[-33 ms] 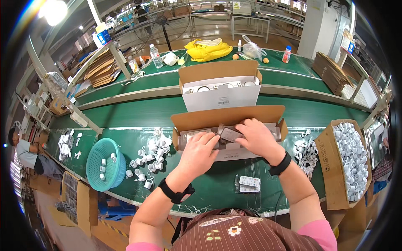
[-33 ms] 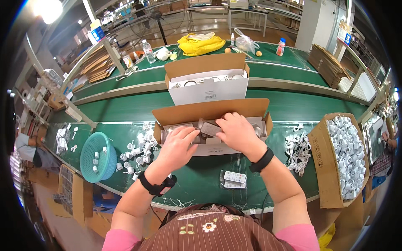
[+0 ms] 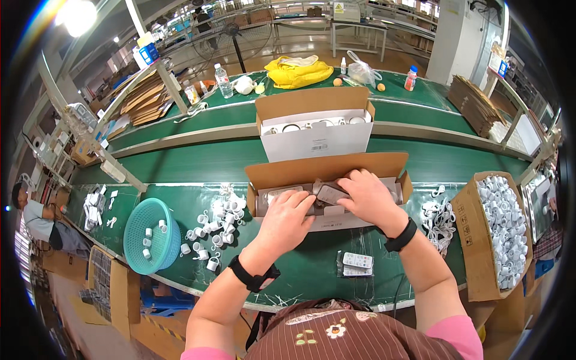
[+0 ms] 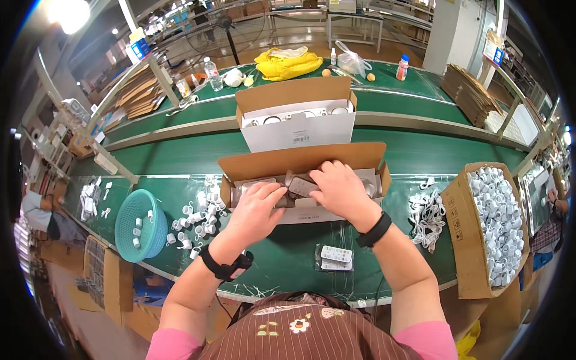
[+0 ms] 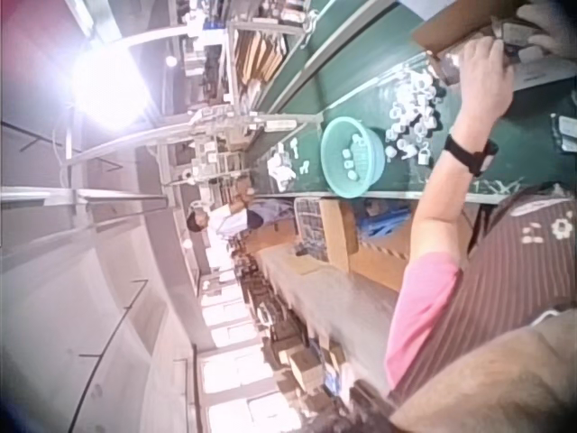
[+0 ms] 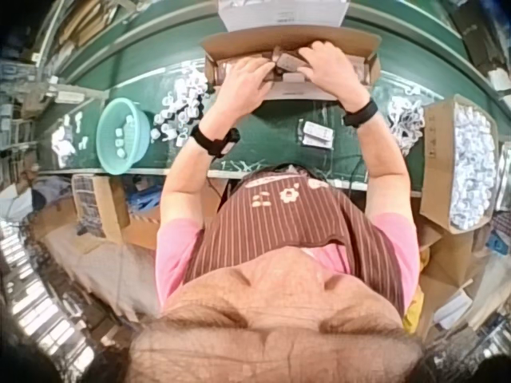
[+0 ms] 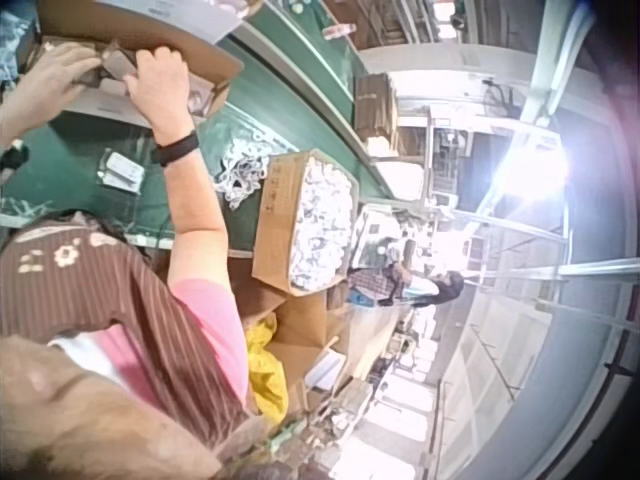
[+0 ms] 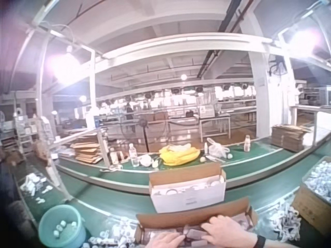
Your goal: Assembling small hardware components, manuals, and protective inserts into boxes on a factory conveyor belt.
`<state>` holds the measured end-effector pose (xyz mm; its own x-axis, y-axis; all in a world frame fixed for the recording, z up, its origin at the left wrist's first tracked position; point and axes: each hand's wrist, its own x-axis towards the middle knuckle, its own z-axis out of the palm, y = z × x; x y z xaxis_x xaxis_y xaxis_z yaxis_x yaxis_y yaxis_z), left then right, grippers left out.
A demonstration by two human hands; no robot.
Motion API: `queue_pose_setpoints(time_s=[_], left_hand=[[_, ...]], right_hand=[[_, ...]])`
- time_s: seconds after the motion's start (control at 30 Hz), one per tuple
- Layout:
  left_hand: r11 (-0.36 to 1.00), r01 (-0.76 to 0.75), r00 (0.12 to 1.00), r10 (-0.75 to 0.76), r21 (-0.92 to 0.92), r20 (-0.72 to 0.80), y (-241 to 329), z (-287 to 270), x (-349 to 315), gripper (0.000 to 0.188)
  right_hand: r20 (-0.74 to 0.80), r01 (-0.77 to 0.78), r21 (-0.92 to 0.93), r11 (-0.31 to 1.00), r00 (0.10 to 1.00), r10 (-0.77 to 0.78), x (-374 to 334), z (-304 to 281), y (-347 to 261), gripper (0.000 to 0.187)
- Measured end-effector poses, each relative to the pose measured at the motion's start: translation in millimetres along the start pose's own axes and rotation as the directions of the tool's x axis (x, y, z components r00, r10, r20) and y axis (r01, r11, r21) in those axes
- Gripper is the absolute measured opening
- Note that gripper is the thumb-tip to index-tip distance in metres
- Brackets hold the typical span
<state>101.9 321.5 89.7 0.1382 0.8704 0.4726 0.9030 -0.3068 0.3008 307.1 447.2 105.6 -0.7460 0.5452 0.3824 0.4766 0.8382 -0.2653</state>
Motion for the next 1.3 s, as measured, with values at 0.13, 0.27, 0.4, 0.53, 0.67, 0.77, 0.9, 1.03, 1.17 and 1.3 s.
queue_pose_setpoints(time_s=[0.13,0.27,0.4,0.53,0.67,0.77,0.9,1.03,1.17,1.3], left_hand=[[0.998,0.046,0.999,-0.046,-0.049,0.017,4,-1,5,0.046],[0.996,0.045,0.999,-0.047,-0.079,-0.019,6,-6,4,0.049],[0.998,-0.023,0.999,0.021,-0.057,-0.051,5,-10,2,0.047],[0.998,-0.050,0.997,0.048,-0.038,-0.059,-2,-14,0,0.046],[0.980,0.192,0.920,-0.161,0.052,-0.358,-16,-29,-33,0.046],[0.825,0.560,0.757,-0.549,-0.082,-0.356,-35,-36,-62,0.053],[0.639,0.716,0.688,-0.713,-0.281,0.132,-57,13,-51,0.070],[0.622,0.705,0.664,-0.748,-0.339,0.008,-58,23,-48,0.037],[0.702,0.661,0.705,-0.702,-0.263,-0.100,-59,18,-34,0.028],[0.779,0.572,0.791,-0.607,-0.256,-0.078,-60,14,21,0.022]], right_hand=[[0.034,0.026,0.012,1.000,0.999,-0.026,3,0,3,0.025],[0.015,-0.059,0.310,0.949,0.998,0.057,2,-12,9,0.020],[-0.004,-0.161,0.405,0.900,0.984,0.177,-6,-51,31,0.022],[0.051,-0.222,0.089,0.971,0.975,0.218,-22,-71,55,0.023],[-0.159,-0.160,-0.068,0.985,0.976,0.147,-33,-76,44,0.031],[-0.398,-0.254,-0.043,0.966,0.891,0.217,-46,-63,50,0.045],[0.002,-0.498,0.382,0.778,0.843,0.538,-90,-24,120,0.061],[0.103,-0.558,0.645,0.522,0.740,0.664,-112,33,184,0.057],[0.053,-0.464,0.756,0.461,0.746,0.664,-100,29,179,0.055],[-0.152,-0.398,0.690,0.605,0.738,0.658,-122,18,243,0.052]])
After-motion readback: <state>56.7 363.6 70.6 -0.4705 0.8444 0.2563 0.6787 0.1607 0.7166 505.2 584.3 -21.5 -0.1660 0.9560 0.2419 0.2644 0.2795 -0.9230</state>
